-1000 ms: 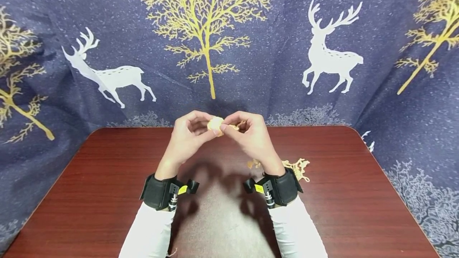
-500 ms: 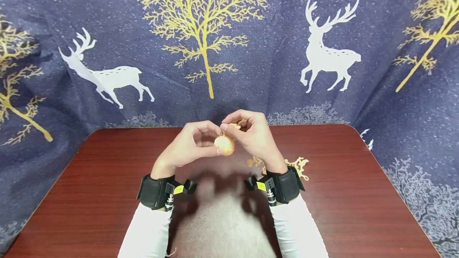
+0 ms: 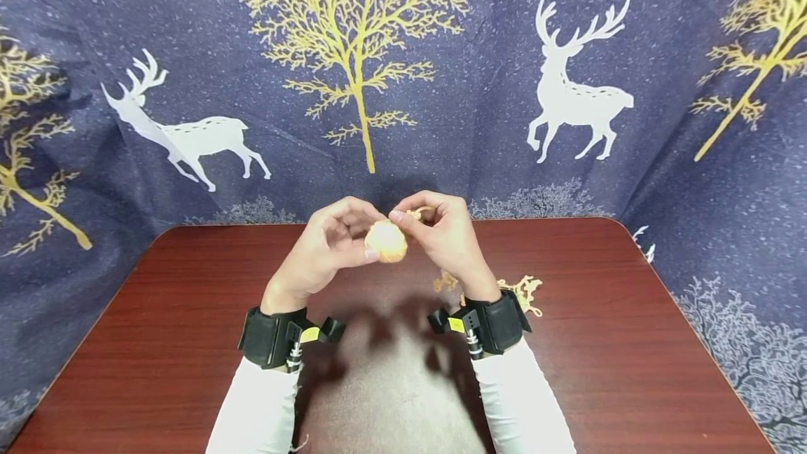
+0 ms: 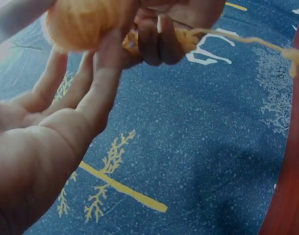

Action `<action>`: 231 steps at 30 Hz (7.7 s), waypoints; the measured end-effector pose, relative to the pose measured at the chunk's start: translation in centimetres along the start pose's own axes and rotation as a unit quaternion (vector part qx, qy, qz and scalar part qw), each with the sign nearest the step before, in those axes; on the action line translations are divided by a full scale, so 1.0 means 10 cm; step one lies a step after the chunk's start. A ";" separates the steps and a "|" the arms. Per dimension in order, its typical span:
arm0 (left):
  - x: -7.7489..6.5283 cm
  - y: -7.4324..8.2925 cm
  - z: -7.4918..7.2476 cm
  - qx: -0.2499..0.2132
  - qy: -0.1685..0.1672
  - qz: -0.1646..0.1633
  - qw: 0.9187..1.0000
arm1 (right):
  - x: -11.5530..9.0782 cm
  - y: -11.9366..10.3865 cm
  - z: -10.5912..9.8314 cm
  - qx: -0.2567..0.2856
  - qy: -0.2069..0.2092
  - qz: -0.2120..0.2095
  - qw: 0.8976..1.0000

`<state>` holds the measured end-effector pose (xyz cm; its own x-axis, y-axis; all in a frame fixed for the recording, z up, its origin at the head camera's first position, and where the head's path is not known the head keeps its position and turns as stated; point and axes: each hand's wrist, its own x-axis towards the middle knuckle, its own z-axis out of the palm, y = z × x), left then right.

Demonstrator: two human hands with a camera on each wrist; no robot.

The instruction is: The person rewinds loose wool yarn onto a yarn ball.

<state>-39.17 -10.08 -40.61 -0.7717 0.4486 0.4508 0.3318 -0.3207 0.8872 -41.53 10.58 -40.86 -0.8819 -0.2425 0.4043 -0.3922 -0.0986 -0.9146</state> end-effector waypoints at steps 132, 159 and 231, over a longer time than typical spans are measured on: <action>0.03 0.00 0.02 0.053 0.004 -0.017 0.998 | -0.02 -0.12 -0.02 -0.033 0.022 -0.070 0.997; 0.07 -0.05 0.05 -0.119 0.183 0.089 0.972 | -0.01 0.00 0.09 -0.069 -0.026 -0.026 0.997; 0.09 -0.12 0.04 0.157 0.232 0.081 0.956 | -0.03 -0.10 0.10 -0.110 -0.062 -0.018 0.992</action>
<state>-40.10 -8.97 -41.27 -0.8297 -0.0282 0.5575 0.5582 -0.0550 0.8279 -40.65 9.80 -40.07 -0.8328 -0.3605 0.4201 -0.4822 0.0996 -0.8704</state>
